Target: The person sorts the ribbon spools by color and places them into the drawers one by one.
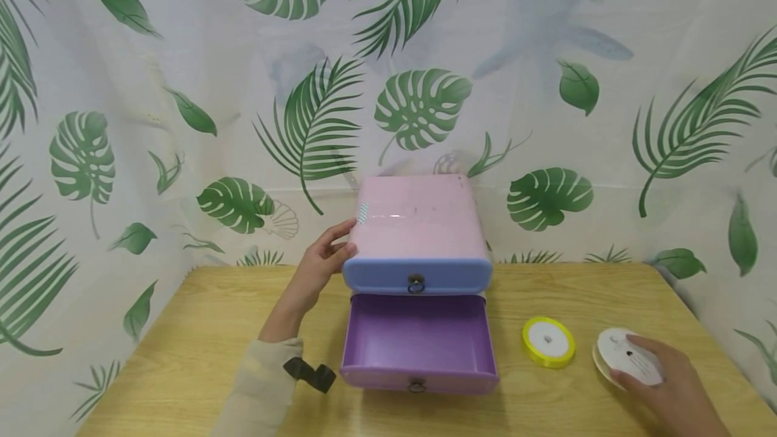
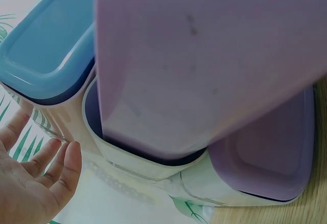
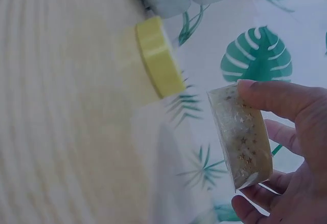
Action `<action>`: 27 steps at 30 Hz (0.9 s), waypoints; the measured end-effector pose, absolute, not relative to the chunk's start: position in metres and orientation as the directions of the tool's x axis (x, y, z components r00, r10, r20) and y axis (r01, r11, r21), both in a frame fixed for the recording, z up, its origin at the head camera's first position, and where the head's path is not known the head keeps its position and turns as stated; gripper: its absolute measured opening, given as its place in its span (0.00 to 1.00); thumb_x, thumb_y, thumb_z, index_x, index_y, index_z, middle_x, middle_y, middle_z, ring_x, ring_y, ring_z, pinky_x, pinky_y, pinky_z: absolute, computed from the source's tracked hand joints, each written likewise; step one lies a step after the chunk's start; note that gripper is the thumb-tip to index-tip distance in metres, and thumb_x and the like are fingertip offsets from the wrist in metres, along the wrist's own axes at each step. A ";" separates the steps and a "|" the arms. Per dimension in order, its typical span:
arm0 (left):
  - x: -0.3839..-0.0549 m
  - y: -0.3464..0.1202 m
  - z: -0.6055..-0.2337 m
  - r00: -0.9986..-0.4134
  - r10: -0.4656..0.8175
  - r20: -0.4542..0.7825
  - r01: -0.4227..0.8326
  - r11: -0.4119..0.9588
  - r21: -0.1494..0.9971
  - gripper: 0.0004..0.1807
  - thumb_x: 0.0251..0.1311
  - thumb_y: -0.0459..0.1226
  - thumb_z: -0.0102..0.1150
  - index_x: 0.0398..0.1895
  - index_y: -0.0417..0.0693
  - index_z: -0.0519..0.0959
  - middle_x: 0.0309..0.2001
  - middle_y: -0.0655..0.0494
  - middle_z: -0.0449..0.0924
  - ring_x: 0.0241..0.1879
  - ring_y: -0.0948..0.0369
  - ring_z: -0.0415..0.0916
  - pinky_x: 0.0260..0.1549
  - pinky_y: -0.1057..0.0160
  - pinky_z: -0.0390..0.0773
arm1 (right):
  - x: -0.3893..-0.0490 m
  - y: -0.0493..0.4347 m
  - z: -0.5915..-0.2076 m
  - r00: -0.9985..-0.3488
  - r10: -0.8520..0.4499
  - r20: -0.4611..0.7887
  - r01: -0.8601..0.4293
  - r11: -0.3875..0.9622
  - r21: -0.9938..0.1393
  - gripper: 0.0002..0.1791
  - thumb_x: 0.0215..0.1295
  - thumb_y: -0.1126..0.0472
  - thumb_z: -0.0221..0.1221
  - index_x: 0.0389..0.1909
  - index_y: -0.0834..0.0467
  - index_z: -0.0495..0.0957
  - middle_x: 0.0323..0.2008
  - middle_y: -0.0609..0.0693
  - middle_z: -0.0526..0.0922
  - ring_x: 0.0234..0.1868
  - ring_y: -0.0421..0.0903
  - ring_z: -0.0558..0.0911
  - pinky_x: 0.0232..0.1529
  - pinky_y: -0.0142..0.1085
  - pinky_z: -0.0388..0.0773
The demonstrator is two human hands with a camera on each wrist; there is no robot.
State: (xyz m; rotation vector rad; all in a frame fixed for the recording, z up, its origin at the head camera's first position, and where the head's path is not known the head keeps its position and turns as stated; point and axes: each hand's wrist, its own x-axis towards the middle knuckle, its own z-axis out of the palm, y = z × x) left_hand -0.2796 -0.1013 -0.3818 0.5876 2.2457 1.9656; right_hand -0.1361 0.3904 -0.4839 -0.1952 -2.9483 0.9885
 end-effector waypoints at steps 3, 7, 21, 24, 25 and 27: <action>-0.279 -0.101 -0.382 -0.921 0.348 0.177 0.223 0.095 0.970 0.28 0.66 0.42 0.55 0.70 0.61 0.65 0.72 0.54 0.59 0.66 0.50 0.65 0.54 0.51 0.77 | -0.136 0.386 -0.475 -0.993 0.116 -0.026 0.107 0.775 -0.623 0.43 0.67 0.49 0.59 0.66 0.79 0.54 0.63 0.84 0.53 0.60 0.79 0.56 0.52 0.73 0.58; -0.278 -0.101 -0.381 -0.922 0.343 0.178 0.224 0.097 0.970 0.28 0.66 0.42 0.55 0.70 0.62 0.65 0.72 0.54 0.59 0.66 0.50 0.64 0.54 0.51 0.77 | -0.135 0.378 -0.464 -0.995 0.103 0.003 0.079 0.780 -0.621 0.42 0.67 0.50 0.59 0.67 0.77 0.54 0.63 0.83 0.53 0.59 0.78 0.56 0.45 0.70 0.64; -0.279 -0.101 -0.382 -0.922 0.342 0.180 0.226 0.100 0.969 0.29 0.66 0.43 0.56 0.71 0.61 0.65 0.72 0.55 0.59 0.67 0.50 0.64 0.54 0.50 0.76 | -0.120 0.342 -0.441 -0.970 0.086 0.228 -0.070 0.798 -0.599 0.37 0.60 0.54 0.66 0.65 0.65 0.64 0.64 0.51 0.65 0.48 0.19 0.56 0.31 0.22 0.64; -0.279 -0.101 -0.382 -0.922 0.342 0.180 0.225 0.099 0.969 0.29 0.66 0.43 0.56 0.70 0.61 0.65 0.72 0.56 0.59 0.67 0.50 0.64 0.54 0.50 0.76 | -0.118 0.336 -0.439 -0.961 0.072 0.267 -0.108 0.791 -0.602 0.37 0.58 0.54 0.67 0.65 0.62 0.66 0.59 0.23 0.60 0.44 0.13 0.51 0.31 0.19 0.63; -0.279 -0.101 -0.382 -0.922 0.342 0.180 0.225 0.098 0.969 0.29 0.66 0.43 0.56 0.70 0.61 0.65 0.72 0.56 0.59 0.67 0.50 0.64 0.54 0.50 0.76 | -0.117 0.334 -0.437 -0.962 0.069 0.265 -0.109 0.791 -0.601 0.37 0.58 0.54 0.67 0.66 0.61 0.66 0.60 0.24 0.61 0.44 0.13 0.52 0.32 0.18 0.63; -0.279 -0.101 -0.381 -0.923 0.342 0.178 0.224 0.099 0.970 0.29 0.66 0.43 0.56 0.70 0.62 0.65 0.72 0.56 0.59 0.67 0.50 0.64 0.54 0.50 0.76 | -0.116 0.328 -0.432 -0.965 0.064 0.253 -0.104 0.795 -0.598 0.37 0.59 0.53 0.67 0.67 0.59 0.65 0.63 0.31 0.63 0.45 0.13 0.52 0.33 0.17 0.63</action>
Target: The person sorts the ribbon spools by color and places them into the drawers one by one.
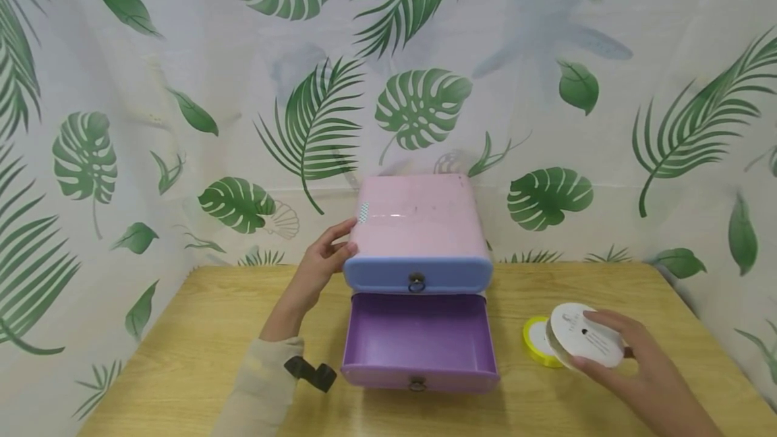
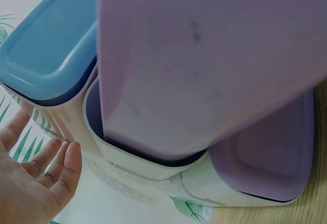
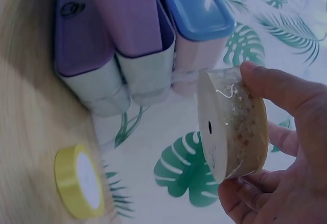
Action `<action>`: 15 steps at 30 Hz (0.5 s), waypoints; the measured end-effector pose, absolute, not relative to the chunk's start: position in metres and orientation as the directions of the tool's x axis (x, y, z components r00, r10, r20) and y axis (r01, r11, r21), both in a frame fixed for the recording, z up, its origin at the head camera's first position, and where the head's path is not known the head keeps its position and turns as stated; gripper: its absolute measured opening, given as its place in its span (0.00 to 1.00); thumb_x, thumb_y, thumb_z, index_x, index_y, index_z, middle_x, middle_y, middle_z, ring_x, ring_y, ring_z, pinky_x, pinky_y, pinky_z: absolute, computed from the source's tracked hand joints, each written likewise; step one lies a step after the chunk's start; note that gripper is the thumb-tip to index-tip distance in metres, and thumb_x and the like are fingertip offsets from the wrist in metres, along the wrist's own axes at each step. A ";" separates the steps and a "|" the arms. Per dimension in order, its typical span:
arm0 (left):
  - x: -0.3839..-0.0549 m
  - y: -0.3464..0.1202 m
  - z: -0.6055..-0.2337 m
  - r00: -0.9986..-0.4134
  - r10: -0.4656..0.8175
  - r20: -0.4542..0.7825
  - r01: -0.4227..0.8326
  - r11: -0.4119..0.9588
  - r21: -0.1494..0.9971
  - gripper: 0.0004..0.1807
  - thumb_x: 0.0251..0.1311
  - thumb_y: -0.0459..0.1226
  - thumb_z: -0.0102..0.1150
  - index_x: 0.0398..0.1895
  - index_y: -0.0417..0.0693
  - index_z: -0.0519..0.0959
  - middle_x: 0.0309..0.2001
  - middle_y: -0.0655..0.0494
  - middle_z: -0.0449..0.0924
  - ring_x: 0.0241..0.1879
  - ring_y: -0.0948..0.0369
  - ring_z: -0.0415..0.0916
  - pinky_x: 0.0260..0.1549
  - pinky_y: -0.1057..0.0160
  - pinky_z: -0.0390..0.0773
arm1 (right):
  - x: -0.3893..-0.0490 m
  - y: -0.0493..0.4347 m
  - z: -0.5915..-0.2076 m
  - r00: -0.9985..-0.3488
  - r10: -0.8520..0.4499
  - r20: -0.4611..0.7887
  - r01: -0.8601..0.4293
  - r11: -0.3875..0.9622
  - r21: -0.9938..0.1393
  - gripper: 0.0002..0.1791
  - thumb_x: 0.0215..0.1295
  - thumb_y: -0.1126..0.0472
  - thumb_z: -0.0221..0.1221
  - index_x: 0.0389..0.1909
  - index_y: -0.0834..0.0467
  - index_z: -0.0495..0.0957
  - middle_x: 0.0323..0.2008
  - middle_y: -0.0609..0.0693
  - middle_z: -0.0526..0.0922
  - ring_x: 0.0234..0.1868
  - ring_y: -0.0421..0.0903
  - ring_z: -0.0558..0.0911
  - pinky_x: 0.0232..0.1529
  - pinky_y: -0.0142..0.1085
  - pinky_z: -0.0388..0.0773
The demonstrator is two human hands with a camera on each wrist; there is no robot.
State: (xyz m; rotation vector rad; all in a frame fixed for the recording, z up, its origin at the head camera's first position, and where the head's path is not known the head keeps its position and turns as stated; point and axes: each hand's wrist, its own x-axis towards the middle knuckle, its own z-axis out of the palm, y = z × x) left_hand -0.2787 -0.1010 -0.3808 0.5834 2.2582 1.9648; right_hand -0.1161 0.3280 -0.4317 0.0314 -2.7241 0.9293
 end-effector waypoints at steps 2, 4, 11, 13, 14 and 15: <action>-0.278 -0.101 -0.380 -0.923 0.341 0.177 0.222 0.098 0.970 0.29 0.66 0.42 0.56 0.70 0.62 0.65 0.72 0.57 0.59 0.67 0.50 0.64 0.55 0.50 0.76 | -0.116 0.323 -0.427 -0.966 0.048 0.254 -0.119 0.790 -0.602 0.36 0.60 0.54 0.66 0.67 0.58 0.65 0.63 0.32 0.62 0.50 0.18 0.57 0.34 0.15 0.62; -0.278 -0.101 -0.379 -0.922 0.344 0.177 0.223 0.097 0.970 0.29 0.66 0.42 0.56 0.71 0.62 0.65 0.73 0.56 0.58 0.67 0.50 0.64 0.55 0.50 0.76 | -0.116 0.318 -0.422 -0.968 0.038 0.247 -0.123 0.788 -0.603 0.36 0.60 0.53 0.66 0.68 0.56 0.64 0.64 0.33 0.62 0.51 0.18 0.56 0.36 0.14 0.62; -0.277 -0.101 -0.379 -0.923 0.344 0.175 0.220 0.095 0.971 0.29 0.66 0.40 0.55 0.71 0.62 0.64 0.73 0.56 0.58 0.67 0.50 0.64 0.55 0.50 0.76 | -0.115 0.298 -0.408 -0.957 -0.011 0.291 -0.196 0.763 -0.616 0.36 0.59 0.56 0.67 0.68 0.50 0.65 0.56 0.09 0.51 0.50 0.10 0.52 0.40 0.13 0.60; -0.277 -0.101 -0.379 -0.923 0.343 0.175 0.220 0.095 0.971 0.29 0.66 0.41 0.55 0.71 0.62 0.64 0.73 0.56 0.58 0.67 0.50 0.64 0.55 0.50 0.76 | -0.115 0.290 -0.403 -0.947 -0.031 0.320 -0.235 0.748 -0.621 0.36 0.57 0.58 0.68 0.67 0.50 0.66 0.58 0.11 0.54 0.52 0.11 0.55 0.41 0.13 0.60; -0.277 -0.101 -0.379 -0.923 0.343 0.175 0.219 0.095 0.971 0.29 0.66 0.41 0.56 0.71 0.62 0.64 0.73 0.56 0.58 0.67 0.50 0.64 0.55 0.51 0.76 | -0.115 0.286 -0.401 -0.942 -0.041 0.334 -0.254 0.740 -0.623 0.36 0.56 0.59 0.68 0.67 0.50 0.67 0.58 0.12 0.55 0.52 0.12 0.56 0.42 0.12 0.59; -0.278 -0.101 -0.379 -0.923 0.343 0.175 0.219 0.094 0.971 0.29 0.66 0.41 0.56 0.71 0.62 0.65 0.73 0.57 0.58 0.67 0.50 0.64 0.54 0.51 0.76 | -0.116 0.282 -0.398 -0.936 -0.051 0.348 -0.272 0.731 -0.626 0.37 0.55 0.60 0.69 0.67 0.50 0.67 0.59 0.12 0.55 0.52 0.13 0.57 0.42 0.12 0.59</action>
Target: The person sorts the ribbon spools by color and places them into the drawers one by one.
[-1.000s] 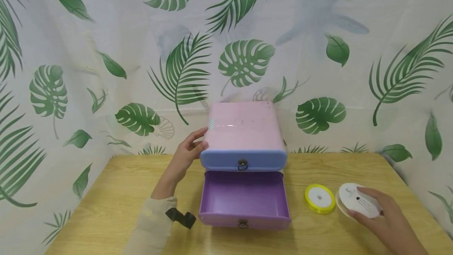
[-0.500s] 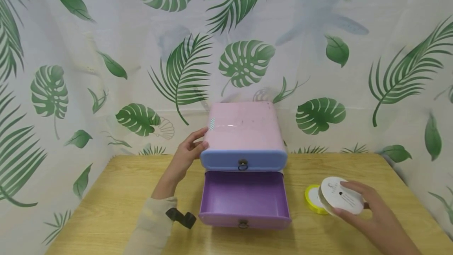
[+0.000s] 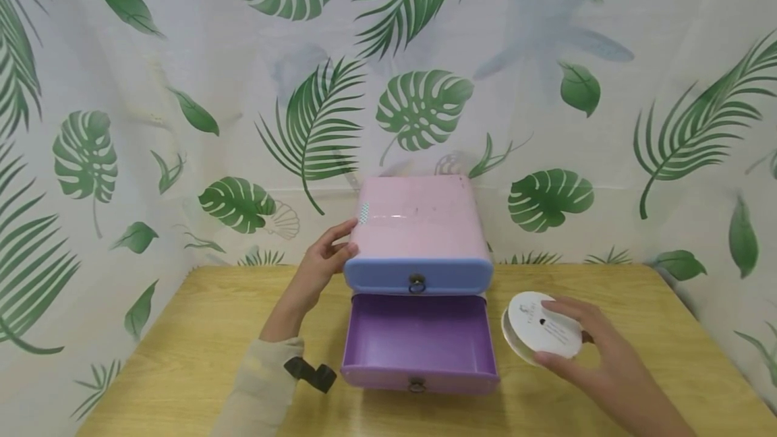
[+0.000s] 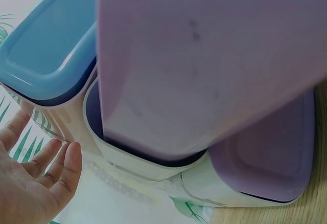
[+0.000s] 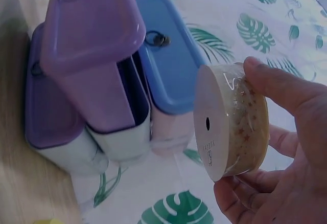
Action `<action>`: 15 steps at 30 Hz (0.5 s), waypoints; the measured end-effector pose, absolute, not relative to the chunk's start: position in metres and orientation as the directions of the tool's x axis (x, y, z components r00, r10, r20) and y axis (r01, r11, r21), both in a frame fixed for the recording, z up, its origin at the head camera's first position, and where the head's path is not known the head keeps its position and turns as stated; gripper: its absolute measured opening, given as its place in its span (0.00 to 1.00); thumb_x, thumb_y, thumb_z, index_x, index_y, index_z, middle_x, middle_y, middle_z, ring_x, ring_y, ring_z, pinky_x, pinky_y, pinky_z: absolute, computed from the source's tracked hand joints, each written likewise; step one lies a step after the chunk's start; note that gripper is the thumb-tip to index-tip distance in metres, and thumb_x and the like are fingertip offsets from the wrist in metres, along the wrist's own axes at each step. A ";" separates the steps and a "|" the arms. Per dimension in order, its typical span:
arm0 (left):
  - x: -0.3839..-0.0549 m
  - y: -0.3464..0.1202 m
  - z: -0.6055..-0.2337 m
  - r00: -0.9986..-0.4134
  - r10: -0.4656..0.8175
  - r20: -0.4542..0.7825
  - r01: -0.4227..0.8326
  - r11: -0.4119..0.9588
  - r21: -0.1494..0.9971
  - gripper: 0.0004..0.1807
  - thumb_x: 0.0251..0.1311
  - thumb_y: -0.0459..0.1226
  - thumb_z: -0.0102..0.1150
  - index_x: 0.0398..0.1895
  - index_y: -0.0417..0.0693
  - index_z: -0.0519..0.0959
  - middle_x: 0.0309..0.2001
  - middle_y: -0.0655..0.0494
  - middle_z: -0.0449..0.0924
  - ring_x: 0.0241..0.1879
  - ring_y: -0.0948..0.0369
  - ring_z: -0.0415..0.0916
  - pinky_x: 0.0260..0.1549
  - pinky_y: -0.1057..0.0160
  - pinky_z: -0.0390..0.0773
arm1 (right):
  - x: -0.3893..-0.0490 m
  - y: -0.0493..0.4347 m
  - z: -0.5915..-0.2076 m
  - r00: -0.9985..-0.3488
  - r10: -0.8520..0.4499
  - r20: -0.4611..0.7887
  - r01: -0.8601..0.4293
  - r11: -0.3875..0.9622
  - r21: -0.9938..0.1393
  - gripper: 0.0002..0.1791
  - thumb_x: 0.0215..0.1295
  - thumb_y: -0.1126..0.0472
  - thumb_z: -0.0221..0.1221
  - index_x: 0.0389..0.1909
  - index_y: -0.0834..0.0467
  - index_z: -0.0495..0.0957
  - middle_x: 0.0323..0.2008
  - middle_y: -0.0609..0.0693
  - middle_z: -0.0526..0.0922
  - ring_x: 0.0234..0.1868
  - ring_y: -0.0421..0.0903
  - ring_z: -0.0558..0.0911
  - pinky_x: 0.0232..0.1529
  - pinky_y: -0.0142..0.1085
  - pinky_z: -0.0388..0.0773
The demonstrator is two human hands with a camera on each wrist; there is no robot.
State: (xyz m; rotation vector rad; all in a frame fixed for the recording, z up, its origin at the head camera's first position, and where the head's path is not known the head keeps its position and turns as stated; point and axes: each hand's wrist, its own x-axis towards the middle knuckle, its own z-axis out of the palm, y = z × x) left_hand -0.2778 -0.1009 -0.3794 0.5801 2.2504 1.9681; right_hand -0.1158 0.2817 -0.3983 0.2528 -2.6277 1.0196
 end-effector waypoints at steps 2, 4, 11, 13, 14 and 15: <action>-0.278 -0.101 -0.380 -0.924 0.341 0.173 0.217 0.095 0.972 0.29 0.66 0.41 0.56 0.71 0.62 0.65 0.73 0.57 0.58 0.67 0.50 0.64 0.54 0.51 0.76 | -0.117 0.273 -0.394 -0.919 -0.077 0.387 -0.323 0.710 -0.626 0.37 0.53 0.63 0.70 0.65 0.51 0.69 0.60 0.15 0.58 0.55 0.14 0.59 0.44 0.11 0.59; -0.278 -0.101 -0.380 -0.925 0.339 0.170 0.214 0.095 0.972 0.29 0.66 0.42 0.56 0.70 0.62 0.65 0.73 0.57 0.58 0.66 0.50 0.65 0.54 0.51 0.76 | -0.118 0.265 -0.390 -0.910 -0.095 0.405 -0.350 0.698 -0.625 0.36 0.53 0.64 0.70 0.65 0.51 0.69 0.62 0.16 0.59 0.56 0.14 0.60 0.45 0.12 0.59; -0.278 -0.100 -0.379 -0.926 0.337 0.171 0.215 0.097 0.972 0.29 0.65 0.42 0.56 0.70 0.62 0.65 0.73 0.57 0.58 0.66 0.50 0.65 0.54 0.51 0.76 | -0.124 0.233 -0.382 -0.908 -0.134 0.398 -0.379 0.669 -0.639 0.35 0.54 0.61 0.70 0.63 0.46 0.70 0.62 0.21 0.63 0.56 0.18 0.62 0.46 0.14 0.63; -0.278 -0.100 -0.379 -0.926 0.335 0.171 0.215 0.100 0.971 0.29 0.65 0.42 0.56 0.70 0.62 0.65 0.73 0.57 0.59 0.66 0.50 0.65 0.54 0.51 0.76 | -0.127 0.224 -0.381 -0.903 -0.150 0.403 -0.395 0.659 -0.640 0.35 0.53 0.61 0.70 0.63 0.45 0.71 0.61 0.23 0.64 0.54 0.20 0.64 0.45 0.16 0.65; -0.278 -0.100 -0.379 -0.927 0.335 0.171 0.215 0.100 0.971 0.29 0.65 0.42 0.56 0.70 0.62 0.65 0.72 0.57 0.59 0.66 0.50 0.65 0.54 0.51 0.76 | -0.129 0.219 -0.381 -0.898 -0.158 0.411 -0.407 0.652 -0.639 0.35 0.53 0.61 0.71 0.63 0.46 0.71 0.61 0.24 0.65 0.52 0.22 0.66 0.44 0.17 0.66; -0.278 -0.100 -0.379 -0.927 0.334 0.171 0.215 0.101 0.971 0.29 0.65 0.42 0.56 0.70 0.62 0.65 0.72 0.56 0.59 0.66 0.50 0.65 0.54 0.51 0.76 | -0.131 0.215 -0.380 -0.892 -0.166 0.419 -0.420 0.647 -0.637 0.34 0.52 0.61 0.71 0.62 0.46 0.72 0.61 0.27 0.66 0.51 0.23 0.66 0.43 0.18 0.67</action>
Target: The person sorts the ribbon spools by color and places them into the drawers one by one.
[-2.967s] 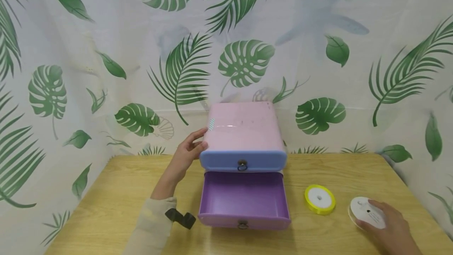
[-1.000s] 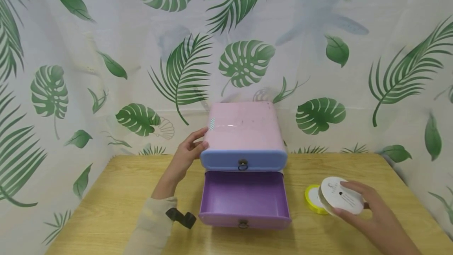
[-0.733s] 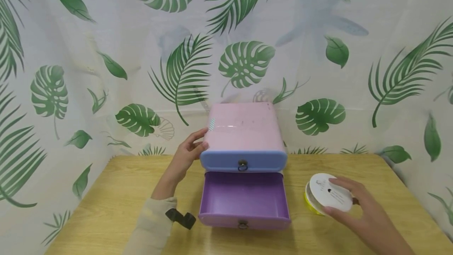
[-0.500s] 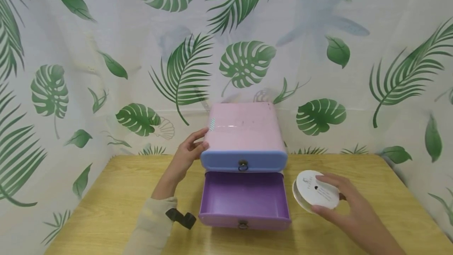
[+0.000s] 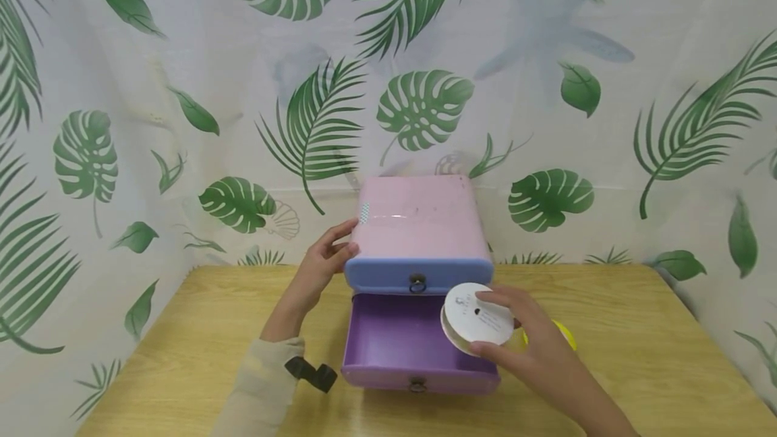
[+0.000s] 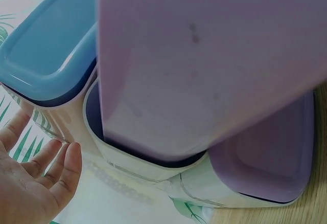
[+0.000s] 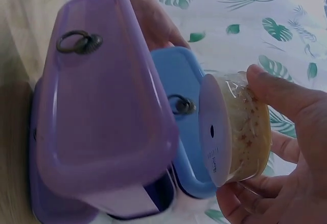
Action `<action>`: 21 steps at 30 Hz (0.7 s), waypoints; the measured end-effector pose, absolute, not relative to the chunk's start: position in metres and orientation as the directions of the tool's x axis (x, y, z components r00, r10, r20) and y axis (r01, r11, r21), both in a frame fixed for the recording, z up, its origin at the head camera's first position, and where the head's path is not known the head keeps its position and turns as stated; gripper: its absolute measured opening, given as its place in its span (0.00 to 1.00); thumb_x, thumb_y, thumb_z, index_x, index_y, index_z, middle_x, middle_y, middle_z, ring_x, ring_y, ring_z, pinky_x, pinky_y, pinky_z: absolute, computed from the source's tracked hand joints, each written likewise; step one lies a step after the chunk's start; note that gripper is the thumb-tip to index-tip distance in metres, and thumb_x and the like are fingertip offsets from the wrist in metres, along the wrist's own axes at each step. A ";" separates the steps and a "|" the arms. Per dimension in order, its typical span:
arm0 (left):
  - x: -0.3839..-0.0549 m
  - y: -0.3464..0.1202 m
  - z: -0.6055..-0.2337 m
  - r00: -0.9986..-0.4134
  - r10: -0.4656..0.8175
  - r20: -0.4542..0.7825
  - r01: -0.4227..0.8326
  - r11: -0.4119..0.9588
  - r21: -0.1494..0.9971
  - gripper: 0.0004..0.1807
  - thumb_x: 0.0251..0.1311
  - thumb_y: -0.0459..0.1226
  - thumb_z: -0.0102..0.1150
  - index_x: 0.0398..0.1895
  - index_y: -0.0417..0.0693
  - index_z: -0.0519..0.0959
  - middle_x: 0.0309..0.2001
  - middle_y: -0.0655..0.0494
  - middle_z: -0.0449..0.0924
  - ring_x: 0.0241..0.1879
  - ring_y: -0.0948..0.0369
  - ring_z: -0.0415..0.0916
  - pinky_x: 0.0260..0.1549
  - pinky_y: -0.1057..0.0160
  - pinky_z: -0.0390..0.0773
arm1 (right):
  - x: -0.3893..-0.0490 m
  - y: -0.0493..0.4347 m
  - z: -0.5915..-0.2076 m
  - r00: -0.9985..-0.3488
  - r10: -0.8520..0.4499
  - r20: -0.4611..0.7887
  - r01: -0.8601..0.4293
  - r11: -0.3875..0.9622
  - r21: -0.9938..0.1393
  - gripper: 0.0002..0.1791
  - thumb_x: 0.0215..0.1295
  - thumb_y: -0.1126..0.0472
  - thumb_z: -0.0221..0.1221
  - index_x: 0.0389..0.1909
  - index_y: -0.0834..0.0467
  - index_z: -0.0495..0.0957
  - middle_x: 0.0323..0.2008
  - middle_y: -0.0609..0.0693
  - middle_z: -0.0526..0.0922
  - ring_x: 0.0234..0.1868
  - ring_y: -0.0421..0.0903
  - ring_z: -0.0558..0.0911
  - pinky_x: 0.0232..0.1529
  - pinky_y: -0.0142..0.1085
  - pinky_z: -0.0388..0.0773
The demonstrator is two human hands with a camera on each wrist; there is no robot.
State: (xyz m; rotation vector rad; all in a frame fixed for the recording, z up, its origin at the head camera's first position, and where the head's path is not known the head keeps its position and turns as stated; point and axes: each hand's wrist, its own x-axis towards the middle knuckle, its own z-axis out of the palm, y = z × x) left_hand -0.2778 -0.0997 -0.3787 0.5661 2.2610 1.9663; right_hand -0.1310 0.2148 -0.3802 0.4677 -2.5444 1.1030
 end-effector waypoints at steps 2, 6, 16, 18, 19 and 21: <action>-0.278 -0.100 -0.379 -0.927 0.334 0.171 0.216 0.103 0.971 0.29 0.66 0.42 0.56 0.70 0.62 0.65 0.72 0.56 0.59 0.66 0.50 0.65 0.54 0.51 0.76 | -0.135 0.206 -0.380 -0.877 -0.183 0.444 -0.452 0.627 -0.634 0.34 0.51 0.62 0.71 0.61 0.49 0.73 0.60 0.34 0.69 0.49 0.24 0.68 0.42 0.19 0.68; -0.277 -0.100 -0.378 -0.924 0.343 0.172 0.216 0.095 0.972 0.29 0.66 0.42 0.55 0.71 0.62 0.64 0.72 0.56 0.59 0.67 0.50 0.64 0.55 0.50 0.75 | -0.142 0.191 -0.382 -0.850 -0.220 0.478 -0.506 0.591 -0.629 0.33 0.48 0.63 0.72 0.58 0.54 0.74 0.60 0.52 0.74 0.51 0.21 0.67 0.41 0.22 0.71; -0.277 -0.101 -0.378 -0.922 0.346 0.171 0.216 0.094 0.972 0.29 0.66 0.43 0.55 0.71 0.61 0.65 0.72 0.56 0.59 0.68 0.50 0.63 0.56 0.49 0.75 | -0.148 0.173 -0.390 -0.876 -0.243 0.416 -0.474 0.591 -0.653 0.33 0.47 0.56 0.74 0.58 0.51 0.76 0.60 0.57 0.75 0.60 0.50 0.72 0.53 0.15 0.61; -0.278 -0.101 -0.378 -0.923 0.344 0.170 0.216 0.097 0.972 0.29 0.66 0.43 0.55 0.71 0.61 0.65 0.72 0.56 0.59 0.68 0.50 0.63 0.56 0.49 0.76 | -0.149 0.171 -0.392 -0.872 -0.251 0.420 -0.482 0.587 -0.651 0.33 0.47 0.56 0.74 0.57 0.50 0.76 0.59 0.56 0.75 0.60 0.49 0.72 0.54 0.15 0.61; -0.278 -0.101 -0.378 -0.924 0.343 0.169 0.215 0.099 0.972 0.29 0.65 0.43 0.55 0.71 0.61 0.65 0.72 0.56 0.59 0.68 0.50 0.63 0.56 0.49 0.76 | -0.149 0.169 -0.393 -0.868 -0.254 0.427 -0.489 0.587 -0.645 0.33 0.46 0.56 0.74 0.56 0.50 0.76 0.59 0.56 0.76 0.59 0.50 0.73 0.54 0.15 0.62; -0.278 -0.100 -0.379 -0.925 0.340 0.168 0.213 0.101 0.972 0.30 0.65 0.42 0.55 0.71 0.60 0.65 0.72 0.56 0.59 0.68 0.49 0.63 0.55 0.49 0.76 | -0.150 0.167 -0.396 -0.867 -0.261 0.425 -0.491 0.600 -0.632 0.33 0.45 0.55 0.75 0.56 0.51 0.76 0.58 0.56 0.76 0.59 0.50 0.73 0.54 0.17 0.64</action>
